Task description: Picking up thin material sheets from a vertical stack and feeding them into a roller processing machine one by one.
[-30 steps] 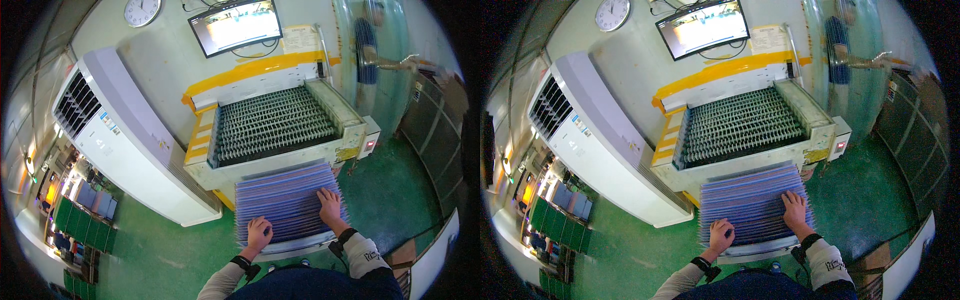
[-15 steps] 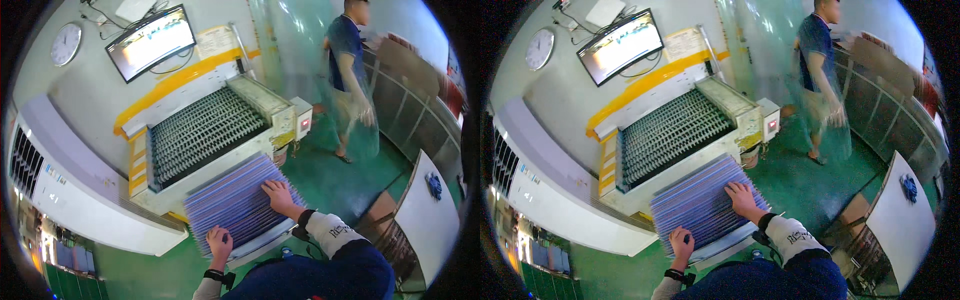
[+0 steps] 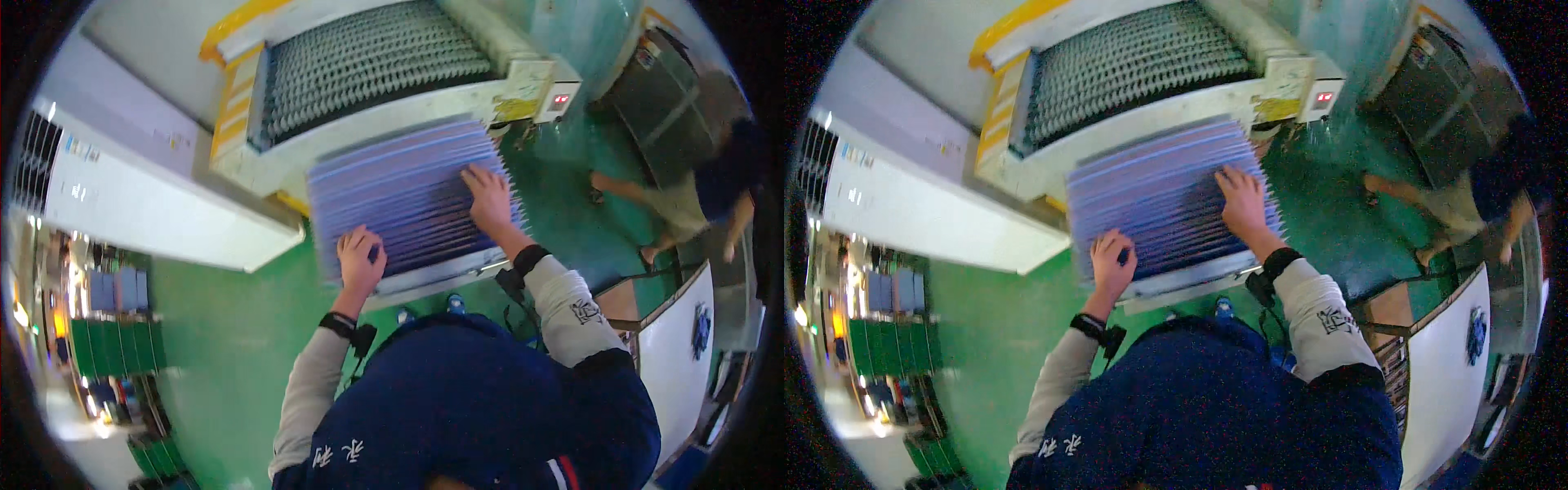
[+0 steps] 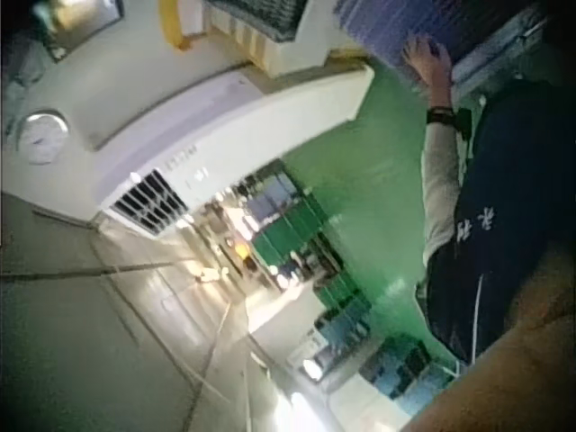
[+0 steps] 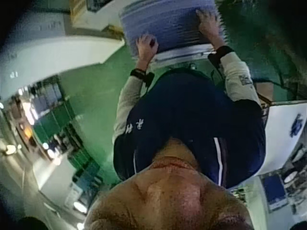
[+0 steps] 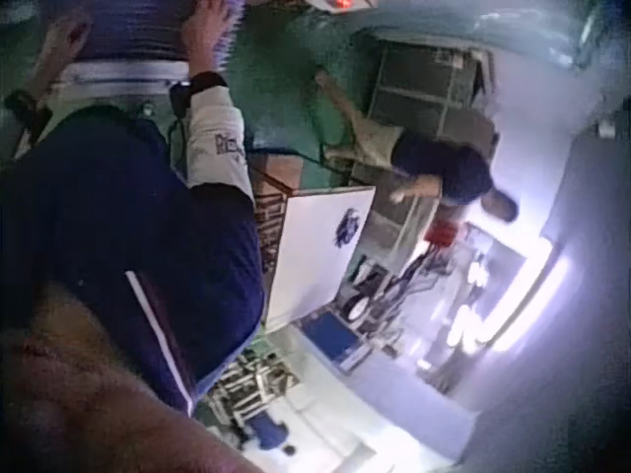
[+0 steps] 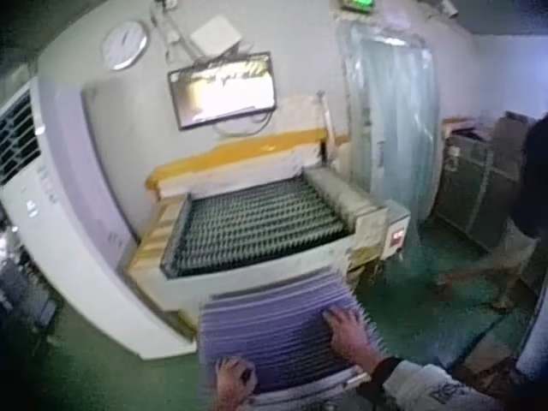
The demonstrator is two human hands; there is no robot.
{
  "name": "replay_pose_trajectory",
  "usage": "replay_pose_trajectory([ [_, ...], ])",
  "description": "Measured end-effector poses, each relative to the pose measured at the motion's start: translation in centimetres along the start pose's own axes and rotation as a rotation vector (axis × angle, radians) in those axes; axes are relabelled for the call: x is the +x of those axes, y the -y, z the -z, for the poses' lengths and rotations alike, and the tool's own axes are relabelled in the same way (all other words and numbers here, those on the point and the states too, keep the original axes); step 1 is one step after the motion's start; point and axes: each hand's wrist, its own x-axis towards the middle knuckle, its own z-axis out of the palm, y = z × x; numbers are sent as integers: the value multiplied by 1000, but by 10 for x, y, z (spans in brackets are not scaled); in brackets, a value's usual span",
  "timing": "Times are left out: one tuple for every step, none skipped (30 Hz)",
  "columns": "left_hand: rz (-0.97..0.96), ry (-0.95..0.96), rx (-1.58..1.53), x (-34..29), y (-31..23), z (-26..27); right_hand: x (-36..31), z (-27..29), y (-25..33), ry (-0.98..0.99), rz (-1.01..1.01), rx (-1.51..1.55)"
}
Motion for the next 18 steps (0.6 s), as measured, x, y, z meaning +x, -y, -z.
replay_pose_trajectory([
  [-1, -6, -13, 1, -1, 2, 0, -4, 0, 27, 23, 19],
  [25, -6, -4, 0, -1, 1, -1, -7, -2, 17, 17, 2],
  [9, -15, -15, 0, 1, 0, 0, -8, -2, -2, 9, -17],
  [-12, -25, -27, 0, 2, 0, 0, -10, -1, -2, 5, -19],
  [-2, -34, -21, 0, 2, 0, 0, -10, -1, 0, 18, -14],
  [-1, -39, -27, -3, 3, 0, -2, -11, 1, 12, 8, -21],
  [-3, -45, -33, -6, 5, 0, -3, -11, 3, 21, -3, -28],
  [2, -52, -27, -6, 6, 1, -3, -11, 4, 20, 6, -24],
  [14, -47, -46, -6, 8, 2, -3, -11, 3, 20, 6, -15],
  [26, -43, -65, -6, 9, 4, -3, -11, 3, 19, 7, -5],
  [29, -49, -59, -6, 10, 7, -4, -11, 2, 18, 15, -1],
  [178, -24, -238, -3, 8, 13, -4, -10, 2, 18, 20, -4],
  [328, 0, -417, 0, 5, 19, -5, -10, 2, 20, 25, -6],
  [331, -8, -411, 4, 4, 26, -5, -9, 2, 19, 34, -1],
  [538, -19, -716, 8, 2, 36, -4, -6, 6, 42, 7, 2],
  [737, -29, -1026, 13, 0, 46, -3, -5, 7, 64, -22, 3],
  [737, -44, -1021, 16, -4, 56, -3, -6, 6, 63, -9, 10],
  [777, -87, -1441, 20, -9, 67, -3, -5, 1, 53, -10, -11],
])
